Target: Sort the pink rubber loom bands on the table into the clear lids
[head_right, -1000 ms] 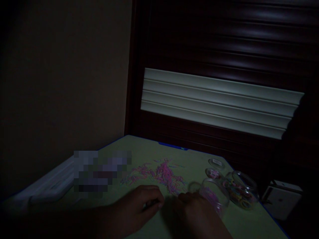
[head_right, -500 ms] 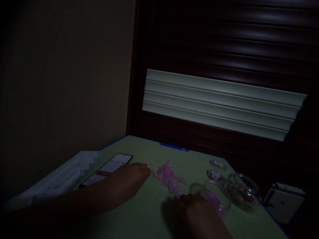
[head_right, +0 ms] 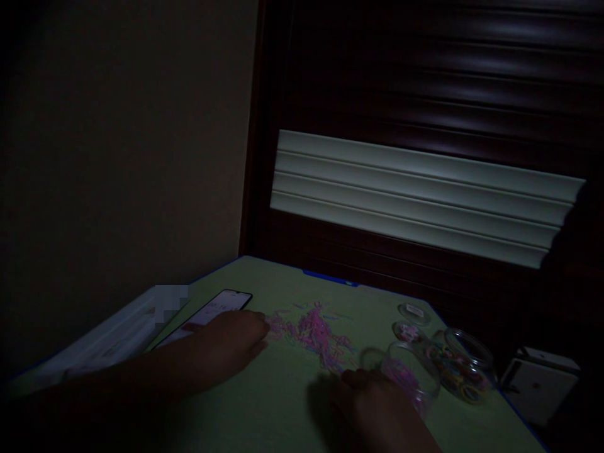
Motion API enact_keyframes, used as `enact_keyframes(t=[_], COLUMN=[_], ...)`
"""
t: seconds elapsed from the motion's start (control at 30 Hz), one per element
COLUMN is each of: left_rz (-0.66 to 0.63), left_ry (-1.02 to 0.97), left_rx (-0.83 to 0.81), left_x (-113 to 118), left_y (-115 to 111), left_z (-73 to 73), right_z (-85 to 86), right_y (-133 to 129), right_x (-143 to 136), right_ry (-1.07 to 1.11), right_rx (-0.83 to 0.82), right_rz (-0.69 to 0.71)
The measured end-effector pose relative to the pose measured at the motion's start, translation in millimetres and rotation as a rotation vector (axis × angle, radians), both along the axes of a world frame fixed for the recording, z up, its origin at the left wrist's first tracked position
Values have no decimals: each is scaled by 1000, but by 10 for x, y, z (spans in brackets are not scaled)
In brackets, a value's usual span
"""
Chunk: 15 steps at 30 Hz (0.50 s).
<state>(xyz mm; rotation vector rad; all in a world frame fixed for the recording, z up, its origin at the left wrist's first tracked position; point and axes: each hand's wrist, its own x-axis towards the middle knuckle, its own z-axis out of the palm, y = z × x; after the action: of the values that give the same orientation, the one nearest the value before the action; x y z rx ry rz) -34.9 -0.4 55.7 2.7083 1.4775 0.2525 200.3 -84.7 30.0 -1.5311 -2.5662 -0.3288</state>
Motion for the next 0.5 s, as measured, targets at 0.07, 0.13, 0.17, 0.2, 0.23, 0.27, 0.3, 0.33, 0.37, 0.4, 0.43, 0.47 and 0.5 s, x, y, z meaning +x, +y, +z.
enact_keyframes(t=[0.07, 0.13, 0.17, 0.2, 0.23, 0.27, 0.3, 0.33, 0.37, 0.4, 0.43, 0.47, 0.5], left_rz=[26, 41, 47, 50, 55, 57, 54, 49, 42, 34, 28, 20, 15], left_ry=[12, 10, 11, 16, 26, 39, 52, 61, 66, 68, 71, 74, 76], left_rx=[-21, -34, -39, -43, -46, -50, -54, -57, -59, -60, -59, -60, -57], left_x=[12, 19, 21, 22, 22, 22, 21, 21, 20, 19, 18, 16, 14], left_y=[-22, -34, -36, -35, -32, -27, -21, -15, -10, -6, -3, -2, 0], left_z=[31, 57, 66, 71, 74, 74, 72, 68, 64, 60, 54, 48, 38], right_z=[0, -4, -7, -9, -13, -20, -29, -42, -57, -75, -92, -106, -117], right_y=[1, 7, 11, 14, 16, 19, 21, 25, 31, 37, 45, 52, 58], right_x=[-3, -1, 2, 6, 11, 17, 24, 32, 39, 46, 51, 54, 55], right_ry=[-9, -6, -5, -4, -3, -3, -4, -5, -10, -13, -18, -19, -14], right_rx=[2, -2, -7, -11, -11, -6, 3, 18, 34, 48, 58, 69, 82], right_rz=[-8, -6, -4, -5, -4, 3, 8, 24, 34, 39, 45, 46, 49])
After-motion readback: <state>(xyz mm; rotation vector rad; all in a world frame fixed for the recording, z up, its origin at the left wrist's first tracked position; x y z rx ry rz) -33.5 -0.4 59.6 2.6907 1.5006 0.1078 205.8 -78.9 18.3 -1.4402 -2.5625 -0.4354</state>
